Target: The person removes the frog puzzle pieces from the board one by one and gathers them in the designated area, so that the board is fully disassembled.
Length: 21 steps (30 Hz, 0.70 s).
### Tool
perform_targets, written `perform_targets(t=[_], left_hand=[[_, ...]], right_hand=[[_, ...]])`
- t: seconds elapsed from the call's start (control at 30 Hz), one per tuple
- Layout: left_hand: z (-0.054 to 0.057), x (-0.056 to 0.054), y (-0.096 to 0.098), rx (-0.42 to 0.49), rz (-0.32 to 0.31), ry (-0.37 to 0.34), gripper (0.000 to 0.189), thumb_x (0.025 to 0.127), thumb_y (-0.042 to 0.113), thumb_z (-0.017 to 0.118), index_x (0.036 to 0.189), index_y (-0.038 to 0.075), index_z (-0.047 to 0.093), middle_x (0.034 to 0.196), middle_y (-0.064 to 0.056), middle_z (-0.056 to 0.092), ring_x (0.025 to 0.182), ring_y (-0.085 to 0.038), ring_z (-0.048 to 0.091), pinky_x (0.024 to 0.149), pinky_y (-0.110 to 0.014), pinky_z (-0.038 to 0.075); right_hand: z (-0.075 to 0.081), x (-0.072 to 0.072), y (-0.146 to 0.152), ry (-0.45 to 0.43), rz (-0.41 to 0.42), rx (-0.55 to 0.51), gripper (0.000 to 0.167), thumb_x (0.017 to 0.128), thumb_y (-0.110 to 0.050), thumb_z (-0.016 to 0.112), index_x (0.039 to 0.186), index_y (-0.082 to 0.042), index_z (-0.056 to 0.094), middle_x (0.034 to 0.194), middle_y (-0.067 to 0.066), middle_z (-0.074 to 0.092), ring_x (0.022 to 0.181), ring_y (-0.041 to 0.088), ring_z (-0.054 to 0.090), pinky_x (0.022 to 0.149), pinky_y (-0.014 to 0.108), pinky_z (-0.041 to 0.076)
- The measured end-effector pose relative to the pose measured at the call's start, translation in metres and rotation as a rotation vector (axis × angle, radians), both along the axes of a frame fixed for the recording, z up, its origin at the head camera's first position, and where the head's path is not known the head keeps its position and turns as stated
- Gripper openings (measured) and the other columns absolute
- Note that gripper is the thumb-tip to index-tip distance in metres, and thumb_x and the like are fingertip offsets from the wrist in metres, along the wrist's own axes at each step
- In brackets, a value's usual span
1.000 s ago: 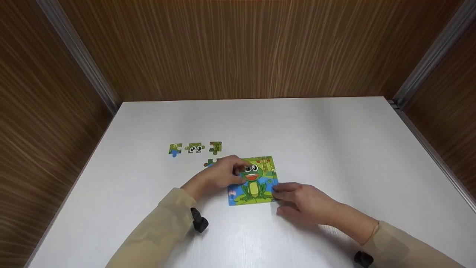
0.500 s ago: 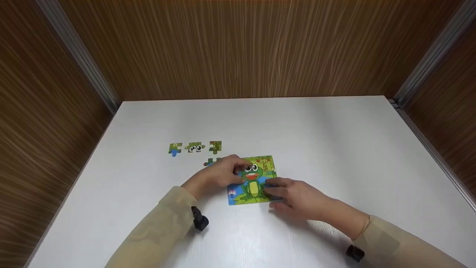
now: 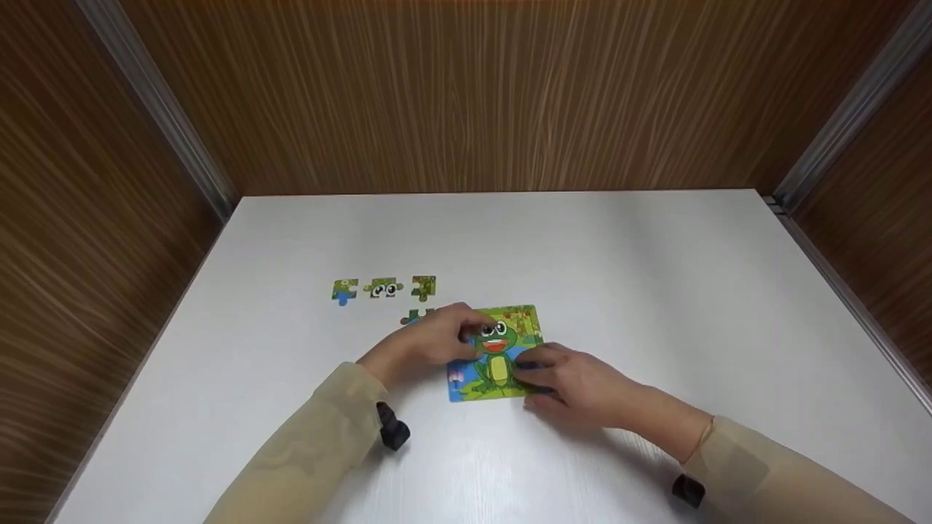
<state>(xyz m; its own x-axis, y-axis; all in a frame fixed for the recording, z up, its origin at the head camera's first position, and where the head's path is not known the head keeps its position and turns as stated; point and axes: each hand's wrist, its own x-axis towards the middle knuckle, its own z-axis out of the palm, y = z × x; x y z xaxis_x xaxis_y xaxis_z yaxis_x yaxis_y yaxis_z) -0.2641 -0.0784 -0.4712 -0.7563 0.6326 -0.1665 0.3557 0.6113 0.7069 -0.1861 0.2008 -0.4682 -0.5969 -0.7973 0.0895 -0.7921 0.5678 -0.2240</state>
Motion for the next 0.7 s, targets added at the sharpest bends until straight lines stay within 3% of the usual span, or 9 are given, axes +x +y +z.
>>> perform_targets(t=[0.13,0.33,0.7], left_hand=[[0.0001,-0.0015,-0.0001,0.011,-0.027,0.008,0.053,0.098,0.014,0.073,0.149,0.017,0.063,0.127,-0.002,0.06,0.109,-0.02,0.053,0.1,-0.039,0.045],[0.0005,-0.0053,0.001,0.0,-0.077,0.019,0.052,0.1,0.011,0.073,0.151,0.012,0.061,0.121,-0.006,0.058,0.101,-0.019,0.048,0.09,-0.036,0.044],[-0.002,-0.0025,0.0019,0.0,-0.04,-0.004,0.05,0.1,0.011,0.074,0.149,0.015,0.064,0.123,-0.005,0.058,0.1,-0.018,0.051,0.092,-0.037,0.046]], right_hand=[[-0.0014,-0.0003,-0.0002,-0.008,0.002,0.001,0.043,0.103,-0.027,0.073,0.139,-0.003,0.07,0.142,0.011,0.064,0.131,0.03,0.06,0.106,0.045,0.052],[-0.0032,-0.0008,-0.0009,-0.001,0.016,-0.021,0.042,0.102,-0.026,0.074,0.137,-0.002,0.071,0.141,0.012,0.066,0.13,0.03,0.062,0.105,0.046,0.053],[-0.0058,-0.0016,0.0007,-0.006,0.01,-0.01,0.043,0.102,-0.027,0.074,0.138,-0.003,0.07,0.141,0.011,0.066,0.13,0.028,0.061,0.106,0.045,0.052]])
